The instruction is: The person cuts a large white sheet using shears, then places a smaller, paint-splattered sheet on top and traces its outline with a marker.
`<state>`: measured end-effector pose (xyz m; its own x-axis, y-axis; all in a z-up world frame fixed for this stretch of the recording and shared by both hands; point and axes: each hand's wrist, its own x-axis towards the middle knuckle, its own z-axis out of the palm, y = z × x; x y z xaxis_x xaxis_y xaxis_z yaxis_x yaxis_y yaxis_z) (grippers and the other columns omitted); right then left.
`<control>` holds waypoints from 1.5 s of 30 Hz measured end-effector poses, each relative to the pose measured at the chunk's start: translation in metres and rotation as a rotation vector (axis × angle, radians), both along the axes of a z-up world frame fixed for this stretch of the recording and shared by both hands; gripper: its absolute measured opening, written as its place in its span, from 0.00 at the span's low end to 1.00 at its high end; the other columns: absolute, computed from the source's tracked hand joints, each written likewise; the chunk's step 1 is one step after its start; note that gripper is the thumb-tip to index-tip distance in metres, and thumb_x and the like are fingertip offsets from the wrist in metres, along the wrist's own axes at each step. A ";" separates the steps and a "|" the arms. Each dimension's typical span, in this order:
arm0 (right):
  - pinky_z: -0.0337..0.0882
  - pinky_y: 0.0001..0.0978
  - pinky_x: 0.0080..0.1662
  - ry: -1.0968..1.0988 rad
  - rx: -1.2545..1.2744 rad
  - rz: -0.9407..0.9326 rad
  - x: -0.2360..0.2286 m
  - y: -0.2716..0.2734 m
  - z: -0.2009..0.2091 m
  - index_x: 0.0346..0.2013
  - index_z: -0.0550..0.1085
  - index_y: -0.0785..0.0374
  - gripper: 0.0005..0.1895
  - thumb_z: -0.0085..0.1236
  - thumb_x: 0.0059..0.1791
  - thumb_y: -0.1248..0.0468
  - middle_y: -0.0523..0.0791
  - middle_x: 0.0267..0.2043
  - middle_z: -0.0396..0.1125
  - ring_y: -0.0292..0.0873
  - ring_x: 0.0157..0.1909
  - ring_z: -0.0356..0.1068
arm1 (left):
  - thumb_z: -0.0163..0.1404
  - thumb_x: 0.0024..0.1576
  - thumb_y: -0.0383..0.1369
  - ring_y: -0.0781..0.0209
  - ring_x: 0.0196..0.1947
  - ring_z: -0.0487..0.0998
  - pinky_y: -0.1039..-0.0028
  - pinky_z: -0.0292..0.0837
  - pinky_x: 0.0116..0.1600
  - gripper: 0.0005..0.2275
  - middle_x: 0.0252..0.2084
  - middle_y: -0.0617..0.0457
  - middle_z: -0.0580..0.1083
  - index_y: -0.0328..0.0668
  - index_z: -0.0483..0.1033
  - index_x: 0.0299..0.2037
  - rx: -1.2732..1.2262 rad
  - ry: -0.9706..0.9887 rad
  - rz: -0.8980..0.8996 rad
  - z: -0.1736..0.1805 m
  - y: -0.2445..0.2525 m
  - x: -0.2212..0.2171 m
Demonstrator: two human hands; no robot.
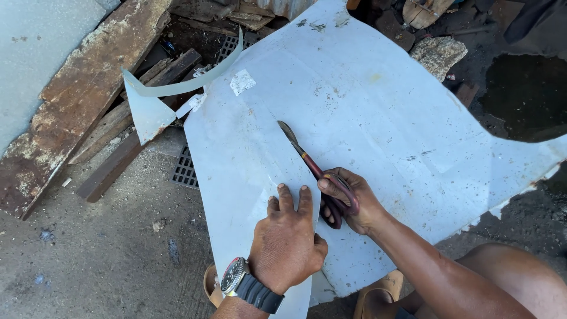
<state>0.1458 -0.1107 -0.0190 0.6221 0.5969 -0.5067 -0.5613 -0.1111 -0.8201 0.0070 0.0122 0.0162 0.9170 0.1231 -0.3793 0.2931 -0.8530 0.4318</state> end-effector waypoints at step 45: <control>0.57 0.38 0.12 0.011 0.055 -0.115 -0.003 -0.062 -0.042 0.44 0.72 0.74 0.19 0.65 0.47 0.61 0.53 0.12 0.62 0.48 0.10 0.63 | 0.44 0.60 0.56 0.37 0.65 0.69 0.45 0.66 0.64 0.31 0.66 0.40 0.70 0.43 0.71 0.66 -0.094 -0.318 0.972 -0.135 0.288 0.135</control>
<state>0.1424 -0.1728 -0.0610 0.6825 0.5492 -0.4823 -0.5770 -0.0002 -0.8167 0.1423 0.3007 -0.1187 0.4965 0.8487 -0.1824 0.6993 -0.2666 0.6632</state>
